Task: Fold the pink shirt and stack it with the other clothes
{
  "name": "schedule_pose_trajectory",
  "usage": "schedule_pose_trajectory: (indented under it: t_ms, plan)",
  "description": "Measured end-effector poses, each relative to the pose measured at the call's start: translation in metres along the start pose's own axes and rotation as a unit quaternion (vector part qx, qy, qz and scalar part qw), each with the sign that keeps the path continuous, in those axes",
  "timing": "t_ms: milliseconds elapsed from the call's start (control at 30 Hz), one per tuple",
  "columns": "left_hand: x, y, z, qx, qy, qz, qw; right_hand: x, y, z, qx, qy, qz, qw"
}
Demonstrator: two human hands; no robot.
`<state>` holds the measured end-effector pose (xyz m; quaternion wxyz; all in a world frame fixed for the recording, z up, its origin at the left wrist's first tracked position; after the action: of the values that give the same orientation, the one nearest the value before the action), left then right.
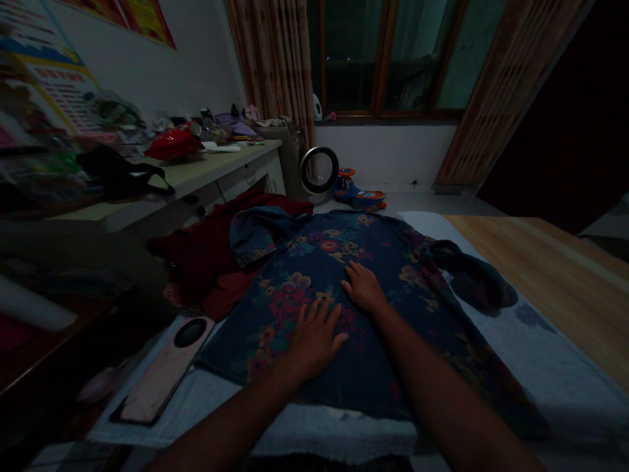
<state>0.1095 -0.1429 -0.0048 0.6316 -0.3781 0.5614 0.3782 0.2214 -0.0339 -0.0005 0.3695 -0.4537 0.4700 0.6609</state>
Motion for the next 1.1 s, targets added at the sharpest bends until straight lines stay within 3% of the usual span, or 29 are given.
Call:
schedule_pose_trajectory:
  t_ms: [100,267,433,667,767,867,1000,1100]
  plan:
    - [-0.003,0.019,0.03,-0.003,0.007,-0.001,1.0,-0.001,0.0,0.001,-0.001,-0.005,-0.002,1.0]
    - [0.0,0.082,0.062,-0.057,0.021,0.001,0.998,0.001,-0.003,0.001,0.006,0.005,0.002,1.0]
    - [0.005,0.131,0.049,-0.111,0.044,0.019,0.993,0.003,-0.003,0.002,0.005,0.012,0.007,1.0]
    - [0.003,0.156,0.02,-0.14,0.065,0.066,0.986,0.003,-0.003,0.001,0.006,0.017,0.008,1.0]
    - [-0.004,0.157,0.018,-0.181,0.088,0.085,0.976,0.002,-0.002,0.001,0.008,0.014,0.006,1.0]
    - [-0.018,0.138,0.033,-0.213,0.08,0.093,0.969,0.001,-0.001,0.001,0.008,0.01,0.002,1.0]
    - [-0.03,0.076,0.087,-0.111,0.023,0.024,0.993,0.0,-0.001,0.001,0.011,0.008,0.002,1.0]
    - [-0.026,0.047,0.131,-0.07,0.001,-0.039,0.997,0.001,-0.002,0.0,0.011,0.012,0.007,1.0]
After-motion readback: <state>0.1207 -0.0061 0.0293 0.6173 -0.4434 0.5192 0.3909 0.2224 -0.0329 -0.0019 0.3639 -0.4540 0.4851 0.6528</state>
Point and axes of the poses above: each hand's wrist, its own z-axis towards the middle knuckle, its own x-axis out of the palm, y = z × x, the point moved 10 cm from there along z, towards the middle knuckle, and after that the axes turned 3 degrees about z, right-handed, at the moved point
